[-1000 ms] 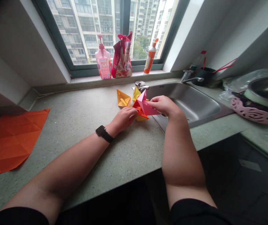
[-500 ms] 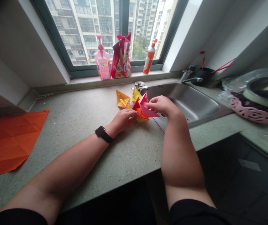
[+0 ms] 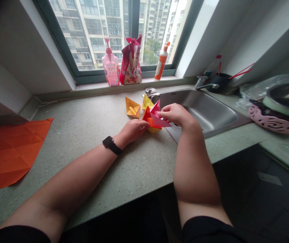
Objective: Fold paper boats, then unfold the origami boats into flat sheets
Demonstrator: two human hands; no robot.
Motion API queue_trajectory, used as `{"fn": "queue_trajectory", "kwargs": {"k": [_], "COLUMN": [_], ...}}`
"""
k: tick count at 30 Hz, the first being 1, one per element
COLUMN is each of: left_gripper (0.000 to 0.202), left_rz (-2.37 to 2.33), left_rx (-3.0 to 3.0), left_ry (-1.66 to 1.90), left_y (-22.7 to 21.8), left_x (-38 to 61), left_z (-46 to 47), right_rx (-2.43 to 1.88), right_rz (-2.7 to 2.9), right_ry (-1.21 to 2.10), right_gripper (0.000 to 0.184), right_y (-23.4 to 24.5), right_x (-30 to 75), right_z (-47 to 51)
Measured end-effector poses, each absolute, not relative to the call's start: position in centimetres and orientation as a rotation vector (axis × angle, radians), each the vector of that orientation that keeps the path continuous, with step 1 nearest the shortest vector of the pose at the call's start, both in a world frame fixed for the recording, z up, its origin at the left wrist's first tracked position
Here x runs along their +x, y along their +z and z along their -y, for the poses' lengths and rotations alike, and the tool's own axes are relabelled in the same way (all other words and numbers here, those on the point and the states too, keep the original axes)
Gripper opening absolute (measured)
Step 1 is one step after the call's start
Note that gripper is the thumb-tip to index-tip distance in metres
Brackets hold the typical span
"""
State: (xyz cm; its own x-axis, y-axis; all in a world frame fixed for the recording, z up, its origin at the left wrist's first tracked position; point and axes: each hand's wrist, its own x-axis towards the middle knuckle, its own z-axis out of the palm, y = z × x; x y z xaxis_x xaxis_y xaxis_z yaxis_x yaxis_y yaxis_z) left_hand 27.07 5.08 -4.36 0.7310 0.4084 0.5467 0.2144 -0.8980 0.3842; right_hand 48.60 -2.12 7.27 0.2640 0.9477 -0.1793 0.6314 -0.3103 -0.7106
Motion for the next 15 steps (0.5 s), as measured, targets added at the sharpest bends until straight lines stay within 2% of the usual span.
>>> {"fn": "queue_trajectory", "kwargs": {"k": [15], "left_gripper": [0.018], "left_rz": [-0.469], "left_rx": [2.623], "left_ry": [0.98], "left_y": [-4.27], "left_x": [27.04], "left_z": [-5.2], "right_rx": [-2.026], "right_rz": [1.404], "right_ry": [0.794], "right_gripper": [0.037], "right_y": [6.52], "right_x": [49.06], "right_z": [1.77]}}
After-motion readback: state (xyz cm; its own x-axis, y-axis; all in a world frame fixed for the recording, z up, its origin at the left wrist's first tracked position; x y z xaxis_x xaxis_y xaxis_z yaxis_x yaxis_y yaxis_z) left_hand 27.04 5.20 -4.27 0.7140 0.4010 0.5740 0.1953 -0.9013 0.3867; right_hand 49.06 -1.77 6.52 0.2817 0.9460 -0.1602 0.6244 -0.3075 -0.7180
